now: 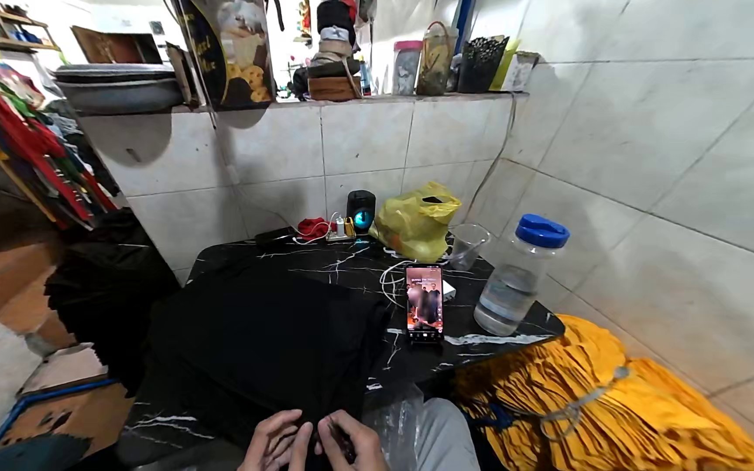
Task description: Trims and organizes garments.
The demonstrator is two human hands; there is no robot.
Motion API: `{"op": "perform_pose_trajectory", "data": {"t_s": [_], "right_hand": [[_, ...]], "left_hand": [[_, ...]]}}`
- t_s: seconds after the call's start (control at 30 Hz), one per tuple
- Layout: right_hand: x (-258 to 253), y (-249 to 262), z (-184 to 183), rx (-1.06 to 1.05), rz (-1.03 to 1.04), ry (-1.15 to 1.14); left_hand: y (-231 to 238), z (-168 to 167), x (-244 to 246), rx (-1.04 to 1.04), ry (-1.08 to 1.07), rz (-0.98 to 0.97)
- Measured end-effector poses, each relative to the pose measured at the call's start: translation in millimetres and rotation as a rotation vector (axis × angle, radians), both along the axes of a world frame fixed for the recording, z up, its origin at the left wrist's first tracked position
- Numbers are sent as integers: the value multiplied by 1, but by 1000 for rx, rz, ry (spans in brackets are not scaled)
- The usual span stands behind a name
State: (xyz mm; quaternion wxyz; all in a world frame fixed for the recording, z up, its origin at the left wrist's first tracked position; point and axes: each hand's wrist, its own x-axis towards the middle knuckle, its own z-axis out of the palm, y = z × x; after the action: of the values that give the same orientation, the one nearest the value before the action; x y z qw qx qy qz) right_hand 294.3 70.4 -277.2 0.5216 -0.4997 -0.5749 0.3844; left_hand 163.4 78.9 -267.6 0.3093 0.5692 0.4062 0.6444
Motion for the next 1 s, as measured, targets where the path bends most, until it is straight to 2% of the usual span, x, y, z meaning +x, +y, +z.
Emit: {"op": "perform_pose_trajectory", "data": {"t_s": [0.07, 0.13, 0.2, 0.3, 0.4, 0.5, 0.6, 0.77, 0.9, 1.0], "right_hand": [[1, 1, 1, -9, -19, -56], [0, 0, 3, -11, -23, 22], [0, -2, 1, -11, -16, 110], [1, -4, 0, -15, 20, 108], [6, -2, -2, 31, 15, 36], [14, -4, 3, 40, -13, -133], [15, -13, 11, 63, 18, -234], [27, -11, 9, 100, 44, -235], [41, -5, 13, 98, 10, -432], [43, -3, 10, 178, 33, -481]], "left_hand": [[0, -5, -1, 16, 11, -57], [1, -9, -2, 25, 15, -95], [3, -8, -2, 26, 8, -95], [1, -5, 0, 22, 31, -50], [0, -7, -3, 21, 146, -119], [0, -14, -4, 40, 297, -178], [0, -24, -3, 138, 380, -33], [1, -27, -7, 182, 255, 50], [5, -26, -11, 119, 101, 9], [2, -20, -8, 32, 16, -3]]}}
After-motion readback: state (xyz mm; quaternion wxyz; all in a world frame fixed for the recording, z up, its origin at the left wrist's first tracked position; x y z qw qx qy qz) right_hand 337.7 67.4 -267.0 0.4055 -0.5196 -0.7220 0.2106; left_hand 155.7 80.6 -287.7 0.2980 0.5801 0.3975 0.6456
